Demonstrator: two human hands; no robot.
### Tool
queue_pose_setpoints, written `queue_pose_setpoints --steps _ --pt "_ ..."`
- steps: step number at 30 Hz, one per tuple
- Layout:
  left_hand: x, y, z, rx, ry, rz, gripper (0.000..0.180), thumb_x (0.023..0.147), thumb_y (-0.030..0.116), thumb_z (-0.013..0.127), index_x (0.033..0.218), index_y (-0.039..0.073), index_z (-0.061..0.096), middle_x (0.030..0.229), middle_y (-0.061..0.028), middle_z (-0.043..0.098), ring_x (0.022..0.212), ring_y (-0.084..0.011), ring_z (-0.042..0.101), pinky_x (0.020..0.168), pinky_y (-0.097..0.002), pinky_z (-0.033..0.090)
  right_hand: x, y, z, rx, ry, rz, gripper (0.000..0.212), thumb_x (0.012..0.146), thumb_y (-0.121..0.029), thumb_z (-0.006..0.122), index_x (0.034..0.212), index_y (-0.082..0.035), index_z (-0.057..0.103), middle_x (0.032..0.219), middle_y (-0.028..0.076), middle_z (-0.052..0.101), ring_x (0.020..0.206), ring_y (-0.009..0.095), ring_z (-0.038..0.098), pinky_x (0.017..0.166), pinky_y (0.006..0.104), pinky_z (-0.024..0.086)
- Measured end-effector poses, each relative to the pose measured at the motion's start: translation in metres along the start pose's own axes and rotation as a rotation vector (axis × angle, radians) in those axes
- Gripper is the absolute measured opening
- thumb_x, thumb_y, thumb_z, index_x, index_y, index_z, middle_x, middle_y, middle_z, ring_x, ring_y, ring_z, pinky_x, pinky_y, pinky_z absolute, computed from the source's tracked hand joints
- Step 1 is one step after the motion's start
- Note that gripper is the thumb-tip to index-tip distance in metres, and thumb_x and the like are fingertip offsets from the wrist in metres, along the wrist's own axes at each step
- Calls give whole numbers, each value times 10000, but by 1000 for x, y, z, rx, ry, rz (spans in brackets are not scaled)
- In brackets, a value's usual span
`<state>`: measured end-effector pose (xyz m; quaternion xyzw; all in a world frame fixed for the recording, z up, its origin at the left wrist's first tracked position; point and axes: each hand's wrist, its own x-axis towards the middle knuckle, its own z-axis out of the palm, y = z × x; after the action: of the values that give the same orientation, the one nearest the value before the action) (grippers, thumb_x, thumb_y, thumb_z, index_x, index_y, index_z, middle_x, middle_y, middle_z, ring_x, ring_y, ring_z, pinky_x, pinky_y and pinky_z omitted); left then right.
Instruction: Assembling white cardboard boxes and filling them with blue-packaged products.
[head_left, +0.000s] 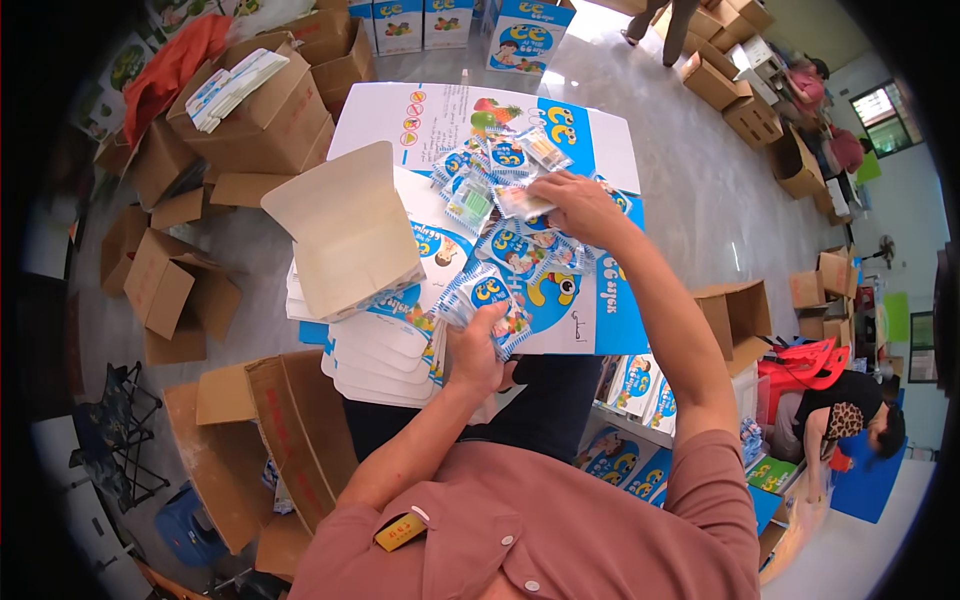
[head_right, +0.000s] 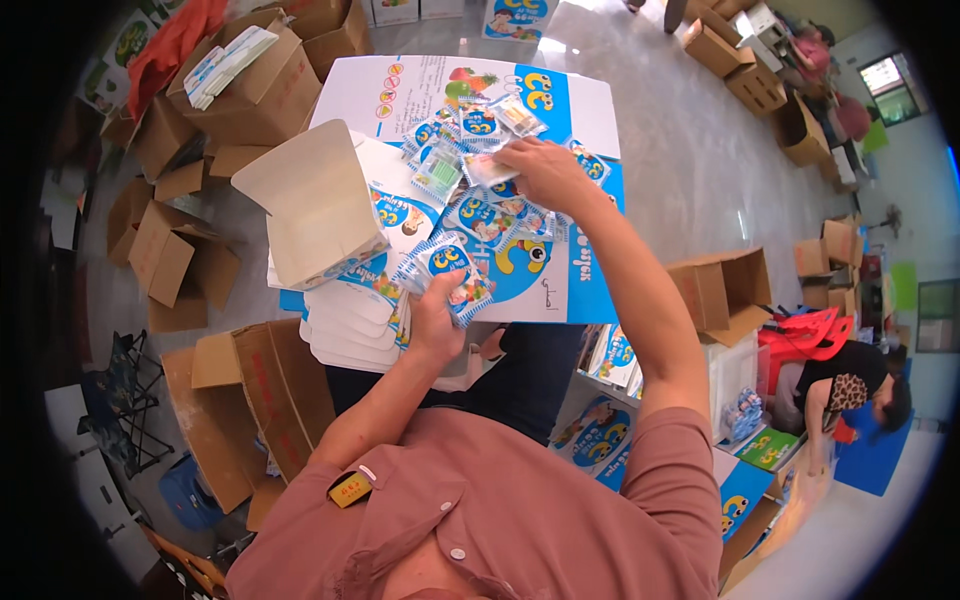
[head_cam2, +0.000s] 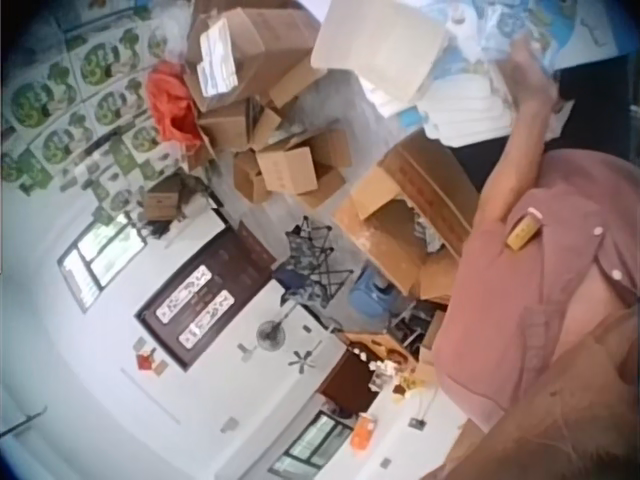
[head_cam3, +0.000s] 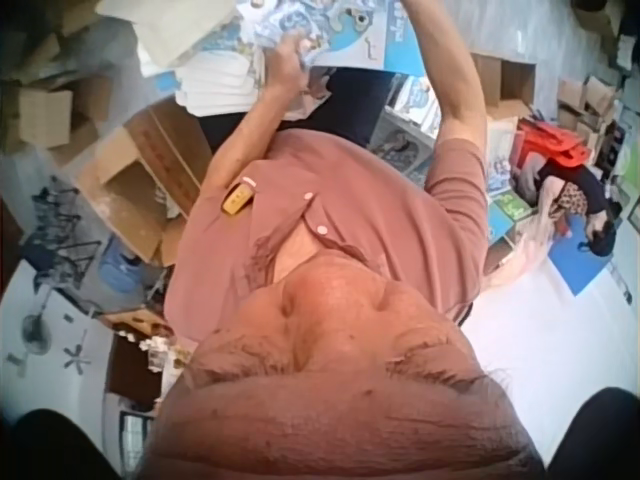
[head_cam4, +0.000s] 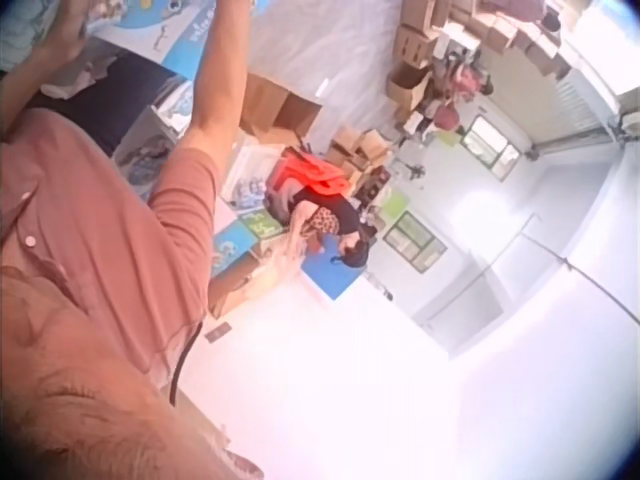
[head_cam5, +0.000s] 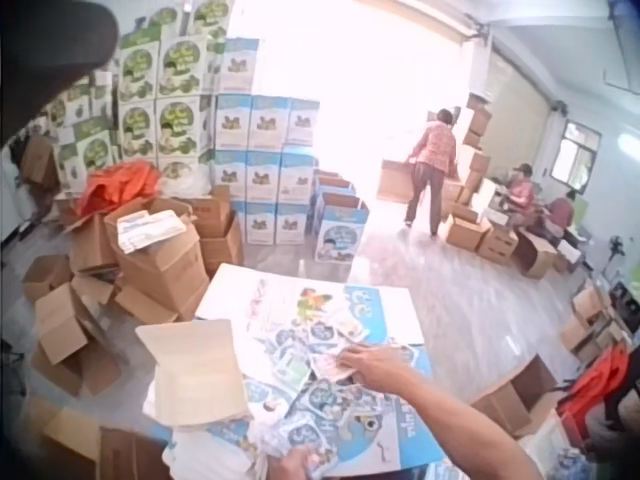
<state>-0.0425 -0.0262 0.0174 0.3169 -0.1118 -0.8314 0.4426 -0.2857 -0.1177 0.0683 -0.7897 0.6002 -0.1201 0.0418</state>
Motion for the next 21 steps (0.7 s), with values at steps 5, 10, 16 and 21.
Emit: queue_pose_setpoints --steps 5,10,16,21 --pt "-4 2 -2 20 -3 19 380 870 39 628 1238 8 535 1101 -137 680 968 -225 721 837 -374 622 22 6 19 -29 -226 61 417 861 -75 678 1274 -130 671 1376 99 593 1215 300 601 992 436 499" --pt "-5 8 5 -6 -17 31 394 868 38 621 1251 4 535 1102 -124 665 959 -234 713 847 -400 617 19 14 24 40 -145 94 387 891 -109 672 1278 -111 670 1265 106 661 1170 307 626 977 409 511" --pt "1 12 11 -18 16 109 355 888 48 645 1227 14 545 1114 -120 682 987 -194 714 841 -337 615 -9 -23 -20 583 -27 454 302 982 -193 648 1238 -34 662 988 119 730 938 233 706 884 372 549" --pt "9 5 19 22 14 185 337 908 65 665 1227 24 563 1122 -88 679 980 -157 696 829 -302 591 -51 -69 -43 1036 -41 556 280 1023 -231 604 1170 1 656 913 108 721 857 175 699 829 397 557"
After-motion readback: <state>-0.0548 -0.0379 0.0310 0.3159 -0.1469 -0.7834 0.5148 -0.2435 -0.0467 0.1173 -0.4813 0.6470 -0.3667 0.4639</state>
